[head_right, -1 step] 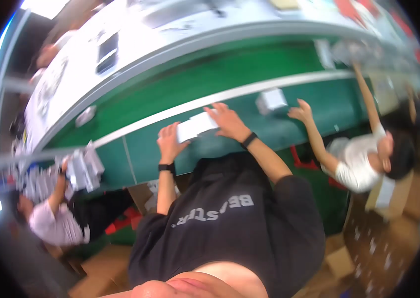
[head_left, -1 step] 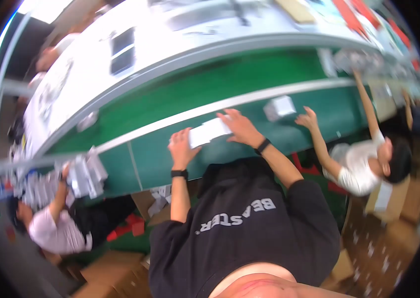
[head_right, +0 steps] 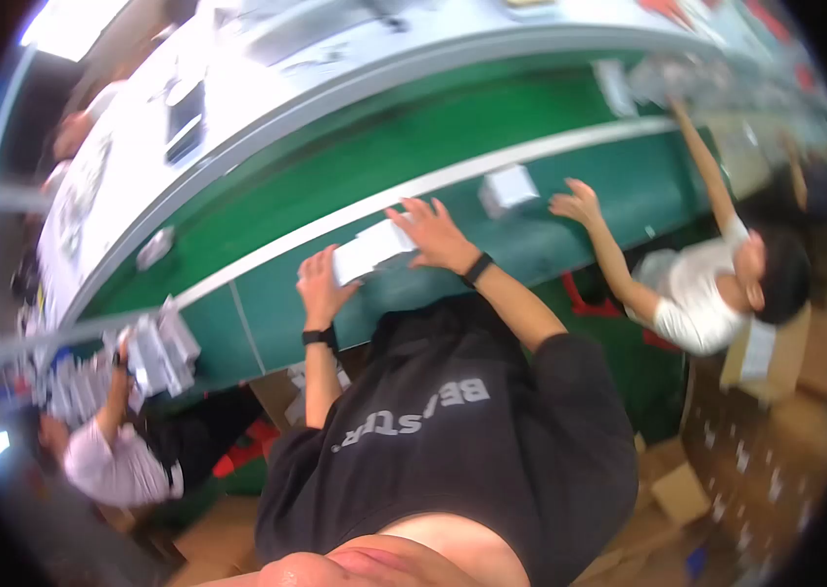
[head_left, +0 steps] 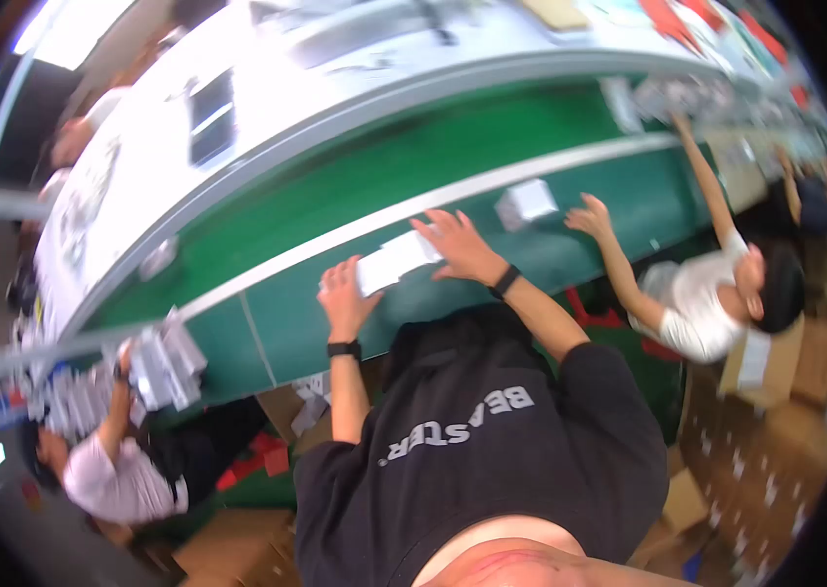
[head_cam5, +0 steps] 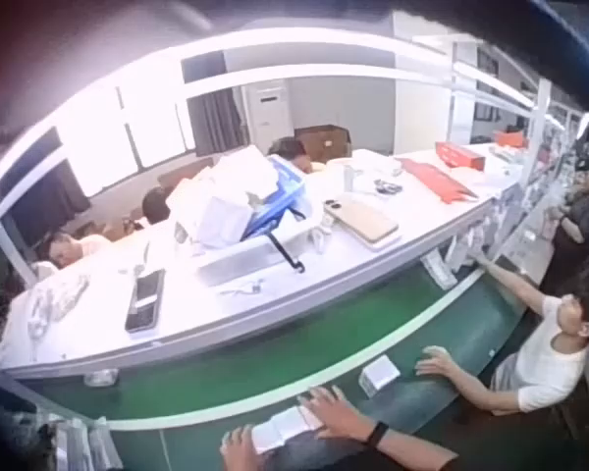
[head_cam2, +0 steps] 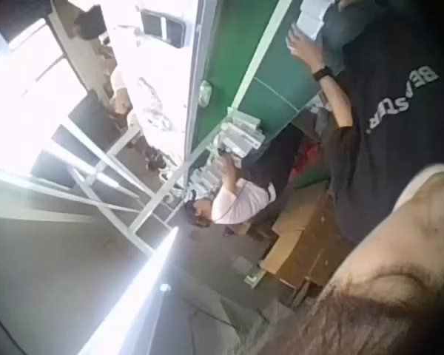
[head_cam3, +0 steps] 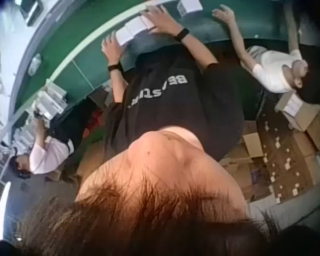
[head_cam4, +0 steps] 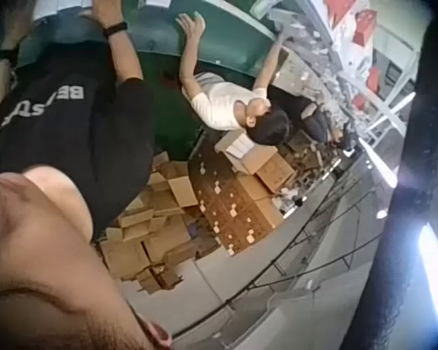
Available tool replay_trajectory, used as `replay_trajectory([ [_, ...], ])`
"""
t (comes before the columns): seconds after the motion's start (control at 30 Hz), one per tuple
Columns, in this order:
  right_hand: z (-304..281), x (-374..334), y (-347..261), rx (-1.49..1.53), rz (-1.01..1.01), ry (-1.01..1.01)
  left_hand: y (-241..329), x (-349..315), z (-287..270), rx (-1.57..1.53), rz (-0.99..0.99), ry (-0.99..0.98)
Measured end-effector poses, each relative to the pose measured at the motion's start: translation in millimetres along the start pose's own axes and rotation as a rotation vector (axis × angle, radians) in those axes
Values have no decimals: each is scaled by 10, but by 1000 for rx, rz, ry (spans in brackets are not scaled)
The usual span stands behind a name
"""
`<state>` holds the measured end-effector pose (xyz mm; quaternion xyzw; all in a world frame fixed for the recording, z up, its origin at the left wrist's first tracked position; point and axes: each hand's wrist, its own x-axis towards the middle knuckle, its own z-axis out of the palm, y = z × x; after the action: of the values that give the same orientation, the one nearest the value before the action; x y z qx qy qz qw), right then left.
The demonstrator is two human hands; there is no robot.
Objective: Packing small white product boxes from a production line into a larger cardboard shipping container.
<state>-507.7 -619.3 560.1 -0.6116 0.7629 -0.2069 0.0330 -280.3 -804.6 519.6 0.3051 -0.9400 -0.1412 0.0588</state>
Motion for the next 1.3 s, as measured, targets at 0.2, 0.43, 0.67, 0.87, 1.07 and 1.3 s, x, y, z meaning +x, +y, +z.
replay_trajectory([
  [0.2,-665,-361,638,-8,219,155,116,96,-114,-12,9,-60],
  [0.43,-646,-722,1435,-40,374,-144,166,73,-187,13,67,-54],
  [0.67,-183,-430,995,187,138,-154,110,7,-310,-28,154,-54],
  [0.87,-294,-156,816,-19,-91,-269,-91,124,-358,-114,222,-167],
  [1.07,-262,23,973,73,-45,-284,-107,429,-488,-97,205,-223],
  [1.3,-95,-179,849,-50,-82,-177,-101,101,-153,-217,225,34],
])
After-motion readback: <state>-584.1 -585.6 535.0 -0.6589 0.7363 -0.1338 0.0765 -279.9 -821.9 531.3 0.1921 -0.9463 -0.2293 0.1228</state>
